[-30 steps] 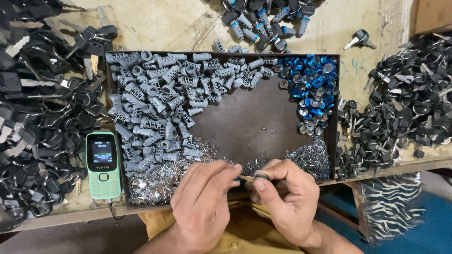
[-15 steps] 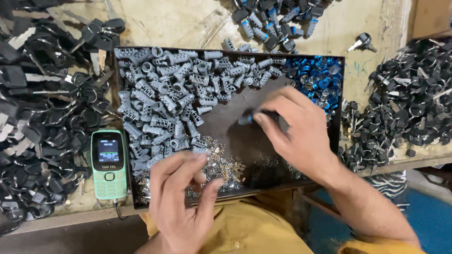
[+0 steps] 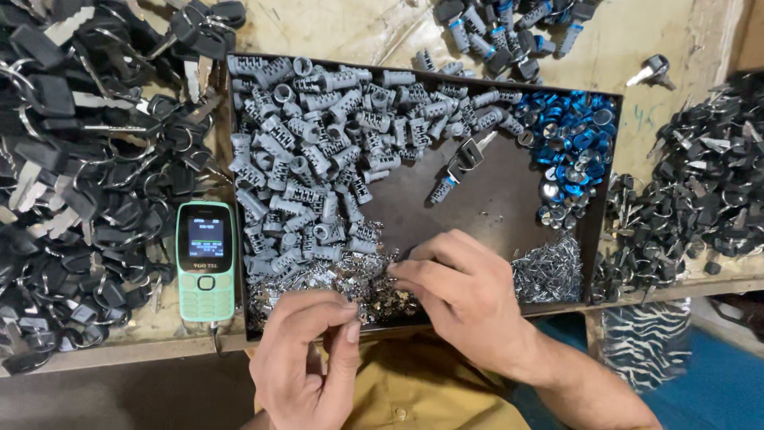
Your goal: The person sits at a workbench with a tray of lock plug parts and keys. They pick small pin and cap components from the tray, fit them together by hand, and insert the assembled parts into lock plug bodies, placing finished plugs back on the tray.
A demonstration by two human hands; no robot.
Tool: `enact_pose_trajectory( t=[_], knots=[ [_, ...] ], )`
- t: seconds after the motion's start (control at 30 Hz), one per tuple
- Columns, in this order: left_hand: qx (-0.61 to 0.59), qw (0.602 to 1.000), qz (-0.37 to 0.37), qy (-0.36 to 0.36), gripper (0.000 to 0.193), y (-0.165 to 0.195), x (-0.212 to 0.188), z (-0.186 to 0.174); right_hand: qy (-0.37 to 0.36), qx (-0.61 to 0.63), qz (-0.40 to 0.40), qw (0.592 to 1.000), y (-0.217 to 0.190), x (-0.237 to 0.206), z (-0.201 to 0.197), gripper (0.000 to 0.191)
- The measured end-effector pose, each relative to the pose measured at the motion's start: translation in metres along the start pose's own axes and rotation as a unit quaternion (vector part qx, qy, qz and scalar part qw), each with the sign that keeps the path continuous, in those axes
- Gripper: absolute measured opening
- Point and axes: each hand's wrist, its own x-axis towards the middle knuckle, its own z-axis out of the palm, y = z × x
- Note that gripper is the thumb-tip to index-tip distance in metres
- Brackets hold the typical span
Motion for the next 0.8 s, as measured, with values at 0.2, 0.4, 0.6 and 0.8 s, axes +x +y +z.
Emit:
enact_pose_trajectory(
  t=[0.2, 0.4, 0.6, 0.8],
  knots=[
    [-0.001, 0.997, -0.033, -0.063, 0.019, 0.000, -0.003, 0.005, 0.010, 0.092, 0.036, 0.995, -0.006, -0.008, -0.014, 0.026],
    [-0.063, 0.989, -0.050, -0.125, 0.017, -0.006, -0.004, 0.011, 0.107, 0.084, -0.066, 0.988, -0.023, -0.027, -0.008, 0.024],
    [-0.187, 0.921, -0.282, -0.194, 0.007, -0.005, 0.002, 0.008, 0.123, 0.171, -0.045, 0.977, -0.016, -0.046, -0.002, 0.023],
    [-0.101, 0.959, -0.173, -0.201, 0.006, -0.006, -0.002, 0.015, 0.066, 0.276, 0.039, 0.958, -0.001, -0.053, -0.005, 0.022]
  ],
)
